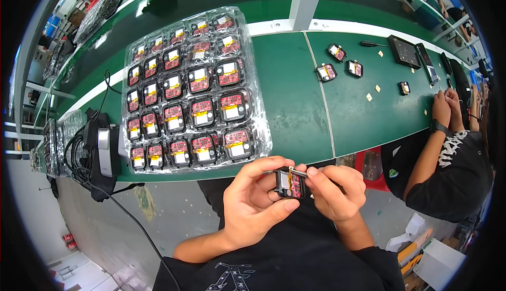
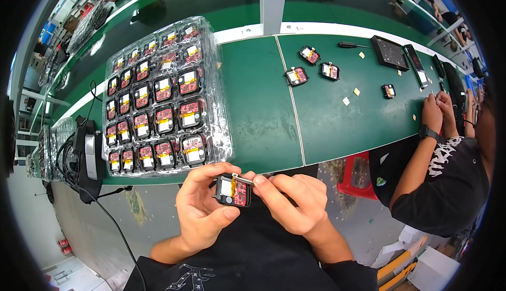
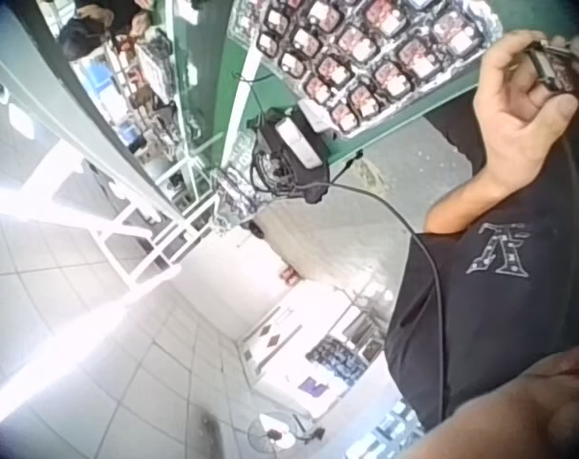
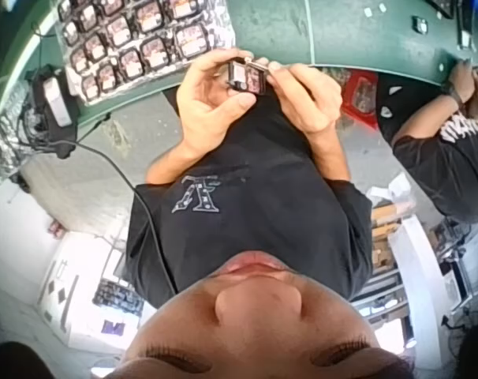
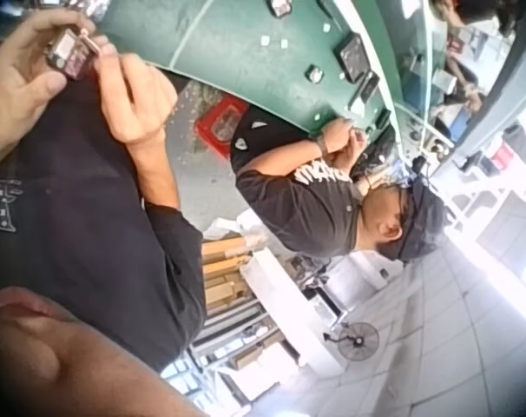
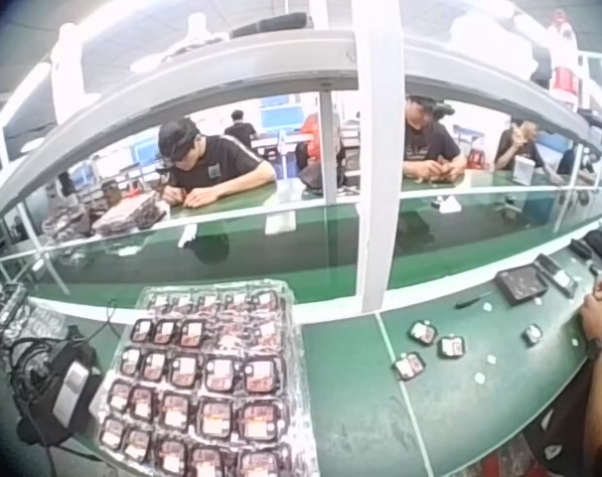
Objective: Assembling and testing small electronic display units using a metal probe and tweezers at a factory workstation.
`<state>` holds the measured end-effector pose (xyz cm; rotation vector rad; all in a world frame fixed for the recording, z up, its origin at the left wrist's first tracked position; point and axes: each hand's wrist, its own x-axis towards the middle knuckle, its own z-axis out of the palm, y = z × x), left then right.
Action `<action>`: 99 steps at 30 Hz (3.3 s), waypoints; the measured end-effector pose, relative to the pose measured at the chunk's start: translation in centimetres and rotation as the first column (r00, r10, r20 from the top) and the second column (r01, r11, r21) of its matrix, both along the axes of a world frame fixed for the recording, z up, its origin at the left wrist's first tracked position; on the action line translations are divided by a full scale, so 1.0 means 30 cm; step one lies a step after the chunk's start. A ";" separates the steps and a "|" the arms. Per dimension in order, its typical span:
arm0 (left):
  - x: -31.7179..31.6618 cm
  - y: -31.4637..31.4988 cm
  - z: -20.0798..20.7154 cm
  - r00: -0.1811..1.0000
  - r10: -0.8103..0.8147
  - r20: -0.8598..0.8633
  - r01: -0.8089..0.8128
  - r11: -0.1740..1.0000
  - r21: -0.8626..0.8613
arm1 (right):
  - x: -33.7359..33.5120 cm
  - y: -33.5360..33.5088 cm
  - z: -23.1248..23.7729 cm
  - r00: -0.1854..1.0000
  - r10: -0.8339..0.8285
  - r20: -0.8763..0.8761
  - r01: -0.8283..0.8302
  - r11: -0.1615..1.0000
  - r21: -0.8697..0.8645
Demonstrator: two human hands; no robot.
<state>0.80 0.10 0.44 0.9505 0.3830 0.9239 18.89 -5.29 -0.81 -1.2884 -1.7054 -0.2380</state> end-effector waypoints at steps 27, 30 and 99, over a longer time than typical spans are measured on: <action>0.028 0.005 0.051 0.969 0.162 -0.186 -0.170 0.985 -0.026 | 0.024 -0.025 0.041 0.959 -0.093 -0.267 0.049 0.985 -0.167; 0.029 0.001 0.059 0.972 0.132 -0.193 -0.143 0.988 -0.048 | 0.023 -0.022 0.044 0.929 -0.041 -0.367 -0.034 0.980 -0.197; -0.151 0.008 -0.079 0.949 0.307 0.078 -0.288 0.736 0.612 | -0.012 -0.030 -0.038 0.518 -0.043 -0.854 -0.348 0.902 -0.256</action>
